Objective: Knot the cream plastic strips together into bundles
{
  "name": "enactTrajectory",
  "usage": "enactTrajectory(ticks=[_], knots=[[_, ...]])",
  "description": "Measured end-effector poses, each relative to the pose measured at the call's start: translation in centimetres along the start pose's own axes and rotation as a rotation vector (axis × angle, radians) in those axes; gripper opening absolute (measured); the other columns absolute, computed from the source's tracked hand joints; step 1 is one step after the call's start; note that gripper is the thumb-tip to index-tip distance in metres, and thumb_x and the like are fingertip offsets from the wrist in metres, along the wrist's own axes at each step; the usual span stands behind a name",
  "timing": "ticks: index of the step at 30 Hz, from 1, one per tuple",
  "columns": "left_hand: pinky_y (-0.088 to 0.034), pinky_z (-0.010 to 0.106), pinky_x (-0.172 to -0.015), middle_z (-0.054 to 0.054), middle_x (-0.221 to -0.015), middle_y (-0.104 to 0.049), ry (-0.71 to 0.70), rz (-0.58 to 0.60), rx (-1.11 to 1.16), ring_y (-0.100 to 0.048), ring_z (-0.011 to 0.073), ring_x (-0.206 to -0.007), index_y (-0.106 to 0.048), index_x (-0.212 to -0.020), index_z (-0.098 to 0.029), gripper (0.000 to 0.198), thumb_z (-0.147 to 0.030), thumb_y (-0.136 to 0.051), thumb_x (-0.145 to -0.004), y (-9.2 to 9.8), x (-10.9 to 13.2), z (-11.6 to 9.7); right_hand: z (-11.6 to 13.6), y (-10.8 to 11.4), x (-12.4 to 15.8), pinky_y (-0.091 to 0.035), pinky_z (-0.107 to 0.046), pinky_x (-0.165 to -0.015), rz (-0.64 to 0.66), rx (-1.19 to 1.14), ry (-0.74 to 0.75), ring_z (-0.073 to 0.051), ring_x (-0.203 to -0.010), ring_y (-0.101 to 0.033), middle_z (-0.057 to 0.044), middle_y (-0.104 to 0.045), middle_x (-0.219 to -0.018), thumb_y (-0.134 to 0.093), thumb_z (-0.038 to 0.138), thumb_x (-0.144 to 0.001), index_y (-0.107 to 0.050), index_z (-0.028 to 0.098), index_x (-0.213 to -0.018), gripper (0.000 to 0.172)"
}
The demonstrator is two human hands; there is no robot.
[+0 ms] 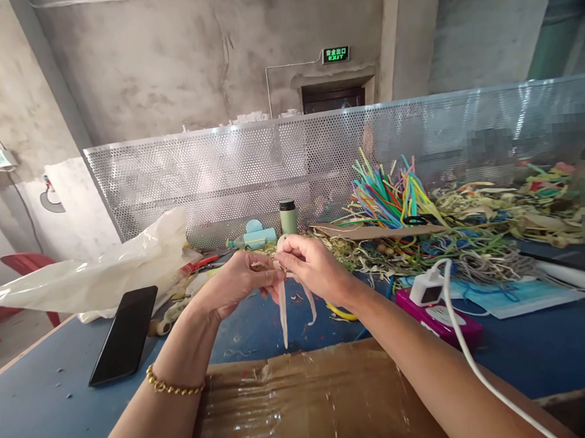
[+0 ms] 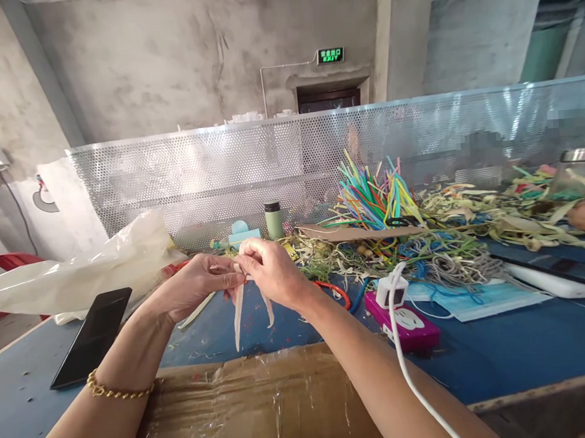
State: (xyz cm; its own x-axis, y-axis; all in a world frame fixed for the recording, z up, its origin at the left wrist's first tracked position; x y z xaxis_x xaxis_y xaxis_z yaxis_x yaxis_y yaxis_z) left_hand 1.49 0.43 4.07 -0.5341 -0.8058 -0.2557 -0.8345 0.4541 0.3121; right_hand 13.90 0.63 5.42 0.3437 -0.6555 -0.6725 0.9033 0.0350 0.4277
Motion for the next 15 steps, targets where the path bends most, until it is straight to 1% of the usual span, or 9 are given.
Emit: enactTrajectory(ticks=[6,10,15], knots=[[-0.039,0.024,-0.057,0.001,-0.062,-0.064,-0.021,-0.070,0.065,-0.054,0.0105,-0.058,-0.070,-0.070,-0.014,0.017,-0.028,-0.077,-0.074,0.26,-0.26,-0.09,-0.35,0.10,-0.03,-0.035,-0.026,-0.054,-0.073,-0.039,-0.028,-0.010,-0.057,-0.044,0.003,-0.051,-0.063,-0.053,0.028,-0.091,-0.052,0.018,-0.074,0.021],[-0.040,0.025,-0.061,0.002,-0.065,-0.064,-0.052,-0.041,0.130,-0.053,0.0109,-0.061,-0.069,-0.069,-0.013,0.022,-0.032,-0.073,-0.079,0.23,-0.26,-0.39,-0.41,0.36,-0.08,-0.037,-0.027,-0.056,-0.131,-0.045,-0.041,-0.011,-0.059,-0.047,0.001,-0.054,-0.065,-0.053,0.032,-0.091,-0.054,0.018,-0.076,0.020],[-0.040,0.027,-0.067,0.004,-0.065,-0.064,-0.079,-0.028,0.125,-0.054,0.0124,-0.065,-0.070,-0.068,-0.012,0.024,-0.031,-0.069,-0.083,0.05,-0.17,-0.54,-0.42,0.64,-0.13,-0.041,-0.029,-0.059,-0.175,-0.049,-0.037,-0.013,-0.062,-0.051,-0.001,-0.057,-0.069,-0.055,0.034,-0.090,-0.058,0.016,-0.082,0.019]])
Point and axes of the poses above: each hand's wrist, its own x-axis away from the middle knuckle, its own y-axis out of the back of the hand, z = x × y, the point moved 6 cm from there along -x, towards the middle knuckle
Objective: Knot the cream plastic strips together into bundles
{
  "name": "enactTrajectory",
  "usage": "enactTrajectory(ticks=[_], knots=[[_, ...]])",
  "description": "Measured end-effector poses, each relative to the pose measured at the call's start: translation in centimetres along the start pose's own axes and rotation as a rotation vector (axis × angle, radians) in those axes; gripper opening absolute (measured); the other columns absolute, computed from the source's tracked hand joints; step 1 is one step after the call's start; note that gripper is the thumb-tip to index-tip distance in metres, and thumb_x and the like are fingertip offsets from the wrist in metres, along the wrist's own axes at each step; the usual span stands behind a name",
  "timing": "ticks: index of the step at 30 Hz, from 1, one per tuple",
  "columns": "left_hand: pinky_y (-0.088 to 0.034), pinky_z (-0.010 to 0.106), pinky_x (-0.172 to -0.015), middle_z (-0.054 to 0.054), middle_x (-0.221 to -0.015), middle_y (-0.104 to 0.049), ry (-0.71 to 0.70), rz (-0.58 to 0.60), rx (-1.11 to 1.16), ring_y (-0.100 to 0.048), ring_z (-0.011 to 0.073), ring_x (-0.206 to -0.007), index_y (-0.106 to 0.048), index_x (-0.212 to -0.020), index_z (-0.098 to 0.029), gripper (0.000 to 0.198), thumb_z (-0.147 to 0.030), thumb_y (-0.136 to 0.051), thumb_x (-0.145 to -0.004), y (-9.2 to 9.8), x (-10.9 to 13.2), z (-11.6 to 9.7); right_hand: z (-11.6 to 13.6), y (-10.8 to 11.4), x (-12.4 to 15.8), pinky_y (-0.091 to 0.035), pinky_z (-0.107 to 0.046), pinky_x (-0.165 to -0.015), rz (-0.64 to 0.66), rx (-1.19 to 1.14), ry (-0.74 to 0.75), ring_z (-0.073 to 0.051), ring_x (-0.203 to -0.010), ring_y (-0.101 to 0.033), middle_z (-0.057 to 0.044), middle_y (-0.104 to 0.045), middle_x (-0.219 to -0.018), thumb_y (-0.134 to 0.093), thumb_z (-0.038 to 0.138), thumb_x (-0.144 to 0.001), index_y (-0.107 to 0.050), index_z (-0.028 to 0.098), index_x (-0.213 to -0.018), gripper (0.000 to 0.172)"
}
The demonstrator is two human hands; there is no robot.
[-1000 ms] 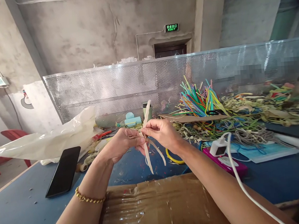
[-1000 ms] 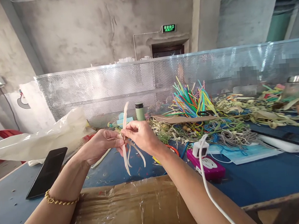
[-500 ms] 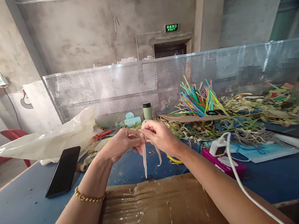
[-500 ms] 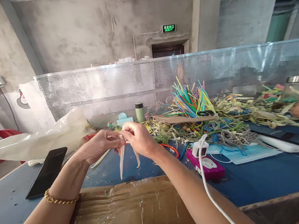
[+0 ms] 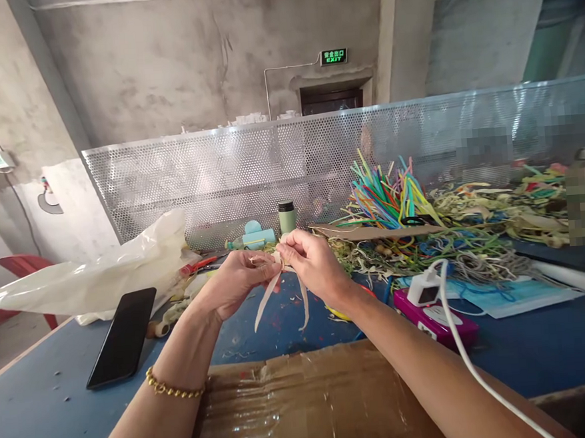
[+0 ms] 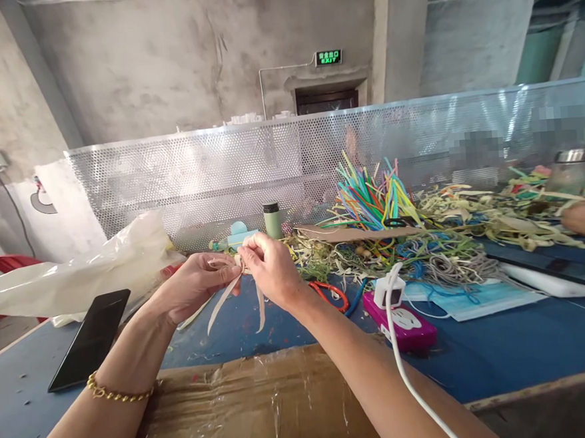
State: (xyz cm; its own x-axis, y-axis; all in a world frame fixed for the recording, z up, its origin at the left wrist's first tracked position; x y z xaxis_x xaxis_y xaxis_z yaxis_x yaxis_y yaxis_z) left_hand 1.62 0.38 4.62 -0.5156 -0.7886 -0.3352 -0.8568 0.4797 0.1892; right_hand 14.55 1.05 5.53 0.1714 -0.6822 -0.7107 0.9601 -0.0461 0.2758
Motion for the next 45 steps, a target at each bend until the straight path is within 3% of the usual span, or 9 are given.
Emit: enactTrajectory(ticks=[10,21,26,28,30,35,38,41,45], knots=[[-0.042,0.027,-0.071,0.004,-0.063,-0.064,0.026,0.005,0.066,-0.055,0.0123,-0.066,-0.071,-0.068,-0.013,0.019,-0.027,-0.070,-0.081,-0.4,0.2,-0.2,-0.1,-0.3,0.2,-0.047,-0.030,-0.059,-0.016,-0.045,-0.002,-0.013,-0.060,-0.054,0.000,-0.057,-0.065,-0.054,0.037,-0.092,-0.055,0.019,-0.083,0.020],[-0.041,0.026,-0.063,0.003,-0.063,-0.062,0.004,-0.061,0.108,-0.052,0.0107,-0.061,-0.070,-0.063,-0.012,0.021,-0.028,-0.077,-0.074,-0.5,0.0,-0.3,0.5,-0.1,0.2,-0.045,-0.029,-0.060,-0.008,-0.003,0.010,-0.014,-0.063,-0.056,-0.003,-0.062,-0.070,-0.054,0.034,-0.091,-0.056,0.018,-0.083,0.018],[-0.040,0.027,-0.064,0.004,-0.062,-0.062,0.032,-0.061,0.089,-0.053,0.0116,-0.062,-0.068,-0.058,-0.012,0.025,-0.027,-0.075,-0.077,0.5,-0.1,0.1,-0.3,1.6,-0.2,-0.029,-0.023,-0.046,0.203,-0.064,-0.201,-0.009,-0.050,-0.041,0.003,-0.049,-0.055,-0.066,0.042,-0.086,-0.062,0.015,-0.081,0.028],[-0.039,0.027,-0.064,0.004,-0.060,-0.061,0.041,-0.071,0.080,-0.052,0.0118,-0.062,-0.067,-0.056,-0.012,0.027,-0.028,-0.075,-0.077,1.0,-0.2,0.3,-0.7,2.0,0.1,-0.022,-0.022,-0.043,0.369,-0.199,-0.310,-0.007,-0.047,-0.035,0.005,-0.047,-0.055,-0.069,0.041,-0.084,-0.065,0.014,-0.091,0.028],[-0.039,0.028,-0.064,0.004,-0.060,-0.061,0.044,-0.079,0.073,-0.052,0.0120,-0.062,-0.067,-0.056,-0.012,0.028,-0.029,-0.076,-0.076,1.4,-0.3,0.4,-0.7,2.9,0.1,-0.024,-0.021,-0.043,0.409,-0.342,-0.302,-0.007,-0.048,-0.037,0.005,-0.050,-0.058,-0.071,0.036,-0.084,-0.067,0.015,-0.100,0.026],[-0.039,0.028,-0.063,0.007,-0.063,-0.065,0.055,-0.093,0.028,-0.055,0.0136,-0.064,-0.069,-0.060,-0.011,0.027,-0.032,-0.075,-0.077,1.8,-0.4,0.8,0.1,4.1,0.0,-0.044,-0.025,-0.056,0.420,-0.594,-0.167,-0.010,-0.056,-0.057,-0.002,-0.065,-0.070,-0.066,0.034,-0.088,-0.071,0.016,-0.091,0.019],[-0.040,0.028,-0.063,0.008,-0.065,-0.068,0.075,-0.104,0.020,-0.057,0.0141,-0.064,-0.071,-0.064,-0.011,0.024,-0.032,-0.075,-0.077,1.9,-0.3,0.9,0.7,4.2,0.0,-0.052,-0.034,-0.070,0.392,-0.661,-0.156,-0.017,-0.069,-0.067,-0.008,-0.074,-0.092,-0.061,0.047,-0.088,-0.073,0.018,-0.096,0.032],[-0.040,0.028,-0.063,0.009,-0.065,-0.069,0.084,-0.101,0.033,-0.058,0.0140,-0.063,-0.071,-0.066,-0.012,0.024,-0.032,-0.074,-0.077,2.0,-0.3,1.1,1.2,3.8,0.1,-0.052,-0.044,-0.084,0.365,-0.676,-0.194,-0.024,-0.087,-0.070,-0.012,-0.071,-0.114,-0.060,0.055,-0.083,-0.072,0.020,-0.106,0.044],[-0.040,0.028,-0.062,0.008,-0.064,-0.069,0.080,-0.093,0.045,-0.058,0.0135,-0.061,-0.071,-0.066,-0.012,0.022,-0.030,-0.074,-0.077,1.8,-0.4,1.0,1.4,3.3,0.0,-0.051,-0.045,-0.089,0.272,-0.670,-0.180,-0.024,-0.089,-0.070,-0.011,-0.071,-0.117,-0.072,0.036,-0.075,-0.071,0.020,-0.107,0.036]])
Point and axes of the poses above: each hand's wrist, its own x-axis away from the middle knuckle, its own y-axis out of the back of the hand, z = x × y, the point moved 6 cm from there along -x, towards the middle knuckle
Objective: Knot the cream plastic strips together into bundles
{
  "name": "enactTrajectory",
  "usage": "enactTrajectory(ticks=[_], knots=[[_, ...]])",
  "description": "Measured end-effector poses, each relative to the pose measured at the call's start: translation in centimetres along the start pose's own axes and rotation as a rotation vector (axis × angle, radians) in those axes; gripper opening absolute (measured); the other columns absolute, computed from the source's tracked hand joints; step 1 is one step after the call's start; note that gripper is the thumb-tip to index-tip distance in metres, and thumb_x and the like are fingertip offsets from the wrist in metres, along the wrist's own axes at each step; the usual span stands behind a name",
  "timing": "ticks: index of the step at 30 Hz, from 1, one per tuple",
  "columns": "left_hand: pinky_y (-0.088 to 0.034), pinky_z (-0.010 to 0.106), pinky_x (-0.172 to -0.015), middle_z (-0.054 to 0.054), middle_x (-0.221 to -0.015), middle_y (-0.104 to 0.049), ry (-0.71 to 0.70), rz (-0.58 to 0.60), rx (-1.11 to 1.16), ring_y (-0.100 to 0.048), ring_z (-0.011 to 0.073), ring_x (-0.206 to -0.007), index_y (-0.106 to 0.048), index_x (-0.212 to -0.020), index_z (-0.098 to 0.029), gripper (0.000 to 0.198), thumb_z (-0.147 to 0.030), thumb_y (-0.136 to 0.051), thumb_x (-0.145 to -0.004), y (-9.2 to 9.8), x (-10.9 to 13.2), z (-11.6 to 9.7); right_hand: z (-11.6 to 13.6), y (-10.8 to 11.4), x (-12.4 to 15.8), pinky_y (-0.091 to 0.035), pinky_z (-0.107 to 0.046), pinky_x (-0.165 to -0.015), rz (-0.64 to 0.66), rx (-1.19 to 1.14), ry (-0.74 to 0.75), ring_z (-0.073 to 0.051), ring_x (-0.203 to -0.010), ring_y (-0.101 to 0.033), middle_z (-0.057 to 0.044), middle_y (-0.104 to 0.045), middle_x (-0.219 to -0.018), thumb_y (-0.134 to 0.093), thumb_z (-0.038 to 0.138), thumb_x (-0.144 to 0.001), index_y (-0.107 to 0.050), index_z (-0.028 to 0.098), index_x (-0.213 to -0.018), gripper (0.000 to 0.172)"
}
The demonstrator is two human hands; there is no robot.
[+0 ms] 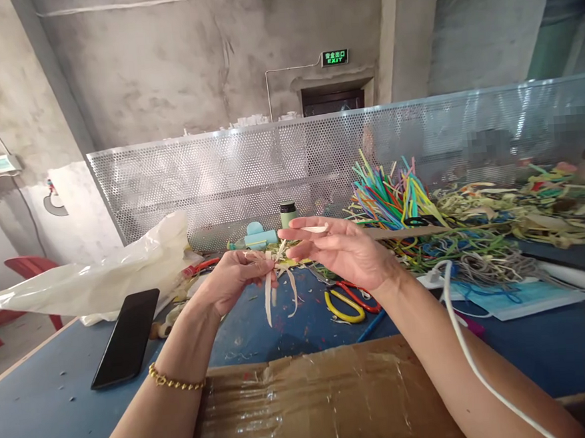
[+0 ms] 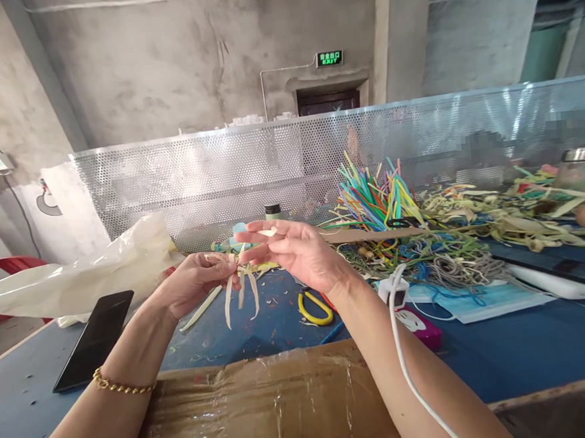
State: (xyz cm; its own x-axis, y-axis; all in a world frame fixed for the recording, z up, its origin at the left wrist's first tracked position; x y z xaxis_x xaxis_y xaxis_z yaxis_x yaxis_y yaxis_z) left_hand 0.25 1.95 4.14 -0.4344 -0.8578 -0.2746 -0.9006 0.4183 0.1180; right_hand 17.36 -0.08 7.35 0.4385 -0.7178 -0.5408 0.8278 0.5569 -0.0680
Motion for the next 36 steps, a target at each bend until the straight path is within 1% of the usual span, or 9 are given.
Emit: enactTrajectory(ticks=[4,8,10,15,19,25,29,33,36], knots=[[-0.043,0.029,-0.066,0.009,-0.065,-0.069,-0.008,0.022,-0.025,-0.059,0.0142,-0.064,-0.070,-0.064,-0.011,0.024,-0.030,-0.072,-0.079,-0.4,0.1,-0.2,-0.5,0.5,-0.3,-0.054,-0.034,-0.070,-0.113,0.022,0.060,-0.015,-0.064,-0.067,-0.007,-0.075,-0.090,-0.069,0.034,-0.083,-0.073,0.018,-0.094,0.020],[-0.042,0.029,-0.065,0.008,-0.063,-0.068,0.002,0.011,-0.026,-0.058,0.0141,-0.064,-0.070,-0.064,-0.011,0.025,-0.030,-0.072,-0.079,-0.5,0.1,-0.2,-0.1,0.8,-0.2,-0.040,-0.024,-0.048,-0.172,0.084,0.103,-0.008,-0.049,-0.049,0.001,-0.061,-0.064,-0.069,0.034,-0.084,-0.075,0.018,-0.088,0.017],[-0.041,0.028,-0.064,0.007,-0.062,-0.067,0.012,-0.003,-0.018,-0.058,0.0137,-0.063,-0.070,-0.064,-0.011,0.025,-0.030,-0.072,-0.079,-0.4,0.0,-0.1,0.1,0.6,0.0,-0.039,-0.024,-0.046,-0.172,0.084,0.108,-0.008,-0.050,-0.047,0.002,-0.056,-0.060,-0.069,0.034,-0.084,-0.075,0.018,-0.086,0.017],[-0.041,0.028,-0.064,0.007,-0.063,-0.066,-0.001,0.001,0.020,-0.058,0.0136,-0.063,-0.069,-0.064,-0.011,0.024,-0.029,-0.072,-0.080,-0.4,0.0,-0.1,0.2,0.1,0.1,-0.035,-0.024,-0.040,-0.161,0.071,0.074,-0.007,-0.045,-0.046,0.001,-0.062,-0.070,-0.071,0.035,-0.082,-0.070,0.020,-0.096,0.020],[-0.044,0.030,-0.067,0.007,-0.065,-0.066,-0.018,0.046,0.043,-0.059,0.0145,-0.064,-0.069,-0.063,-0.012,0.026,-0.030,-0.071,-0.082,-0.8,0.1,-0.3,0.0,-0.1,0.0,-0.031,-0.022,-0.038,-0.155,0.191,0.087,-0.006,-0.043,-0.043,0.002,-0.062,-0.067,-0.069,0.037,-0.084,-0.068,0.019,-0.088,0.018],[-0.044,0.030,-0.068,0.006,-0.064,-0.065,-0.020,0.055,0.056,-0.060,0.0145,-0.064,-0.069,-0.064,-0.012,0.024,-0.029,-0.071,-0.081,-1.0,0.2,-0.3,-1.0,-0.5,0.0,-0.024,-0.022,-0.041,-0.103,0.399,-0.014,-0.006,-0.043,-0.034,0.007,-0.044,-0.048,-0.074,0.038,-0.078,-0.070,0.017,-0.077,0.022],[-0.045,0.030,-0.069,0.006,-0.065,-0.066,-0.039,0.088,0.080,-0.061,0.0152,-0.065,-0.071,-0.067,-0.012,0.021,-0.028,-0.071,-0.081,-1.2,0.4,-0.5,-1.3,-0.7,0.0,-0.021,-0.022,-0.041,-0.060,0.479,-0.078,-0.006,-0.044,-0.033,0.006,-0.047,-0.051,-0.073,0.041,-0.079,-0.070,0.015,-0.075,0.027],[-0.046,0.029,-0.068,0.007,-0.065,-0.067,-0.053,0.118,0.085,-0.060,0.0150,-0.065,-0.073,-0.069,-0.012,0.020,-0.027,-0.071,-0.082,-1.4,0.5,-0.8,-1.1,-1.0,0.0,-0.022,-0.023,-0.043,-0.019,0.530,-0.031,-0.006,-0.047,-0.034,0.005,-0.047,-0.053,-0.067,0.037,-0.086,-0.072,0.015,-0.078,0.023],[-0.047,0.029,-0.066,0.007,-0.065,-0.067,-0.058,0.145,0.080,-0.060,0.0151,-0.064,-0.073,-0.069,-0.012,0.021,-0.028,-0.071,-0.082,-1.6,0.5,-0.8,-1.1,-0.9,-0.1,-0.026,-0.023,-0.046,-0.027,0.531,0.012,-0.007,-0.052,-0.040,0.003,-0.055,-0.061,-0.068,0.032,-0.084,-0.073,0.015,-0.082,0.017]])
Point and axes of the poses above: each hand's wrist, its own x-axis away from the middle knuckle, its own y-axis out of the back of the hand, z = x × y, the point moved 6 cm from there along -x, towards the middle knuckle
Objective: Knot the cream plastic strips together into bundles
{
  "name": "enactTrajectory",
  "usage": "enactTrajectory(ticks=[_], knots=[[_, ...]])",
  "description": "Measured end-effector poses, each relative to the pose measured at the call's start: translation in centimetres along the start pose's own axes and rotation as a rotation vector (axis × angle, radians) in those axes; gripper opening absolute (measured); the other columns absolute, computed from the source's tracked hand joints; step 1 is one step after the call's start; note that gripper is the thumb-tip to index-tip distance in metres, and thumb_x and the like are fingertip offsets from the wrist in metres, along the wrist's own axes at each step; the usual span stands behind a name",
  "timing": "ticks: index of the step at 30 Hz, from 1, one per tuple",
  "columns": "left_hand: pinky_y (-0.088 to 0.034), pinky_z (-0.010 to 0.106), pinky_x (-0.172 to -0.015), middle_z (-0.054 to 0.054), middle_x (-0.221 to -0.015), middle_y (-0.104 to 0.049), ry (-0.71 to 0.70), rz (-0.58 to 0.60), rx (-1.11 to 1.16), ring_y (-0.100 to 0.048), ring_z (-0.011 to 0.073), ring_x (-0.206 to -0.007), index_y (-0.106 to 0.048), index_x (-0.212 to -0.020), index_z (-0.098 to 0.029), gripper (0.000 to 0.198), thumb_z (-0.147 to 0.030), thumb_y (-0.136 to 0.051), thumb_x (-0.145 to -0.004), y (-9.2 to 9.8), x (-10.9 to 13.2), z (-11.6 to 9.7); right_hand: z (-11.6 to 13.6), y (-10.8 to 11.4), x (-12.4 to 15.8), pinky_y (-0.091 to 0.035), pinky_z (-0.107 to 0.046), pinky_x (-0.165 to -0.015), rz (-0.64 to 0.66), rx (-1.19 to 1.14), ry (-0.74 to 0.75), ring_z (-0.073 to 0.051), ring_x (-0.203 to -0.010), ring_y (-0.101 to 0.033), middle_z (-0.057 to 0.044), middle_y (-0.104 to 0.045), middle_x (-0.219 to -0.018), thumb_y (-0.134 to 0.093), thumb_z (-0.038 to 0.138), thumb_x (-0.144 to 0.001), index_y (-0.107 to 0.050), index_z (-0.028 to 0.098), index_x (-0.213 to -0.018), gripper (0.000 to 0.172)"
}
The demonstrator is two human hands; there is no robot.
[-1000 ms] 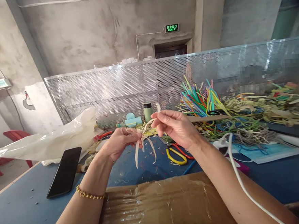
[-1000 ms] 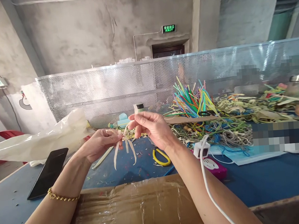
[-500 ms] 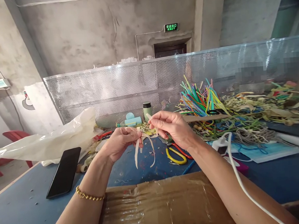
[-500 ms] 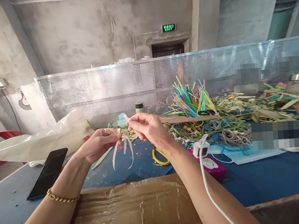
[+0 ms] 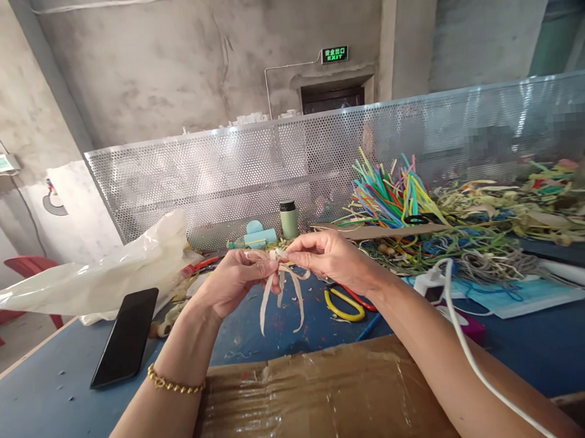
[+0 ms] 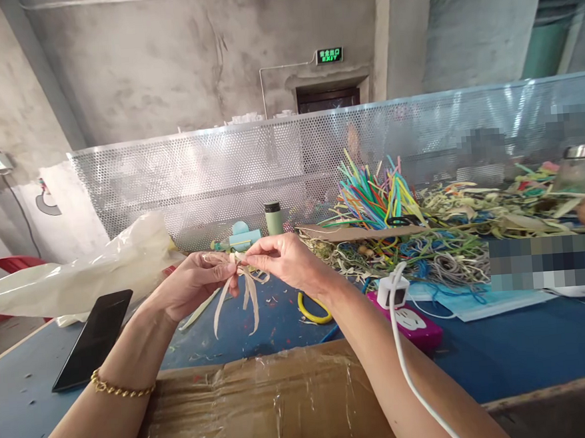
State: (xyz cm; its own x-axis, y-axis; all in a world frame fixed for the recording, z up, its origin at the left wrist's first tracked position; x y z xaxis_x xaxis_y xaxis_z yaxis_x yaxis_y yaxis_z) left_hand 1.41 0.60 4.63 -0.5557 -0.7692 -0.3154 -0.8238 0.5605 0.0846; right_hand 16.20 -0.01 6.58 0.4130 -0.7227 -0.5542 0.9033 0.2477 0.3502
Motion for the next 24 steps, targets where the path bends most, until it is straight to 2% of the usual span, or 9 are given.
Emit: enactTrajectory(ticks=[3,8,18,24], knots=[[-0.048,0.029,-0.065,0.006,-0.065,-0.066,0.008,0.013,0.011,-0.061,0.0152,-0.063,-0.073,-0.069,-0.011,0.021,-0.029,-0.072,-0.081,0.0,0.0,0.1,-0.1,0.0,-0.1,-0.029,-0.023,-0.047,-0.011,-0.001,0.016,-0.008,-0.056,-0.044,0.001,-0.059,-0.065,-0.069,0.030,-0.082,-0.072,0.015,-0.084,0.015],[-0.049,0.029,-0.062,0.005,-0.064,-0.065,0.017,0.003,0.048,-0.061,0.0150,-0.061,-0.072,-0.070,-0.012,0.019,-0.028,-0.075,-0.079,0.1,0.1,0.2,0.5,0.0,0.2,-0.028,-0.024,-0.048,-0.017,0.048,0.033,-0.009,-0.054,-0.041,0.003,-0.051,-0.059,-0.065,0.032,-0.086,-0.071,0.014,-0.077,0.020],[-0.050,0.029,-0.063,0.006,-0.067,-0.067,0.005,0.085,0.040,-0.064,0.0156,-0.062,-0.073,-0.074,-0.012,0.016,-0.024,-0.071,-0.083,-0.2,0.3,0.3,0.8,0.0,0.0,-0.034,-0.024,-0.054,-0.024,0.127,0.106,-0.009,-0.059,-0.044,0.002,-0.054,-0.064,-0.063,0.027,-0.086,-0.068,0.013,-0.074,0.019],[-0.049,0.030,-0.062,0.005,-0.065,-0.066,0.018,0.080,0.009,-0.063,0.0160,-0.060,-0.072,-0.073,-0.012,0.017,-0.027,-0.072,-0.082,-0.4,0.2,0.3,0.8,-0.2,0.2,-0.035,-0.026,-0.053,-0.049,0.212,0.088,-0.010,-0.059,-0.045,0.000,-0.056,-0.064,-0.061,0.026,-0.086,-0.068,0.013,-0.074,0.020]])
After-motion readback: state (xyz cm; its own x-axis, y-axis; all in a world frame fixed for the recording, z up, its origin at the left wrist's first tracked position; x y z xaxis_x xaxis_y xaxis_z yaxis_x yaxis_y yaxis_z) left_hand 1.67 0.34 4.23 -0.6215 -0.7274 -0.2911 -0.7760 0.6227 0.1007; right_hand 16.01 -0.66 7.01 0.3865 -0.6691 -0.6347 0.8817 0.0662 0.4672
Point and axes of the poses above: each hand's wrist, its own x-axis away from the middle knuckle, its own y-axis out of the back of the hand, z = x × y, the point moved 6 cm from there along -x, towards the middle knuckle
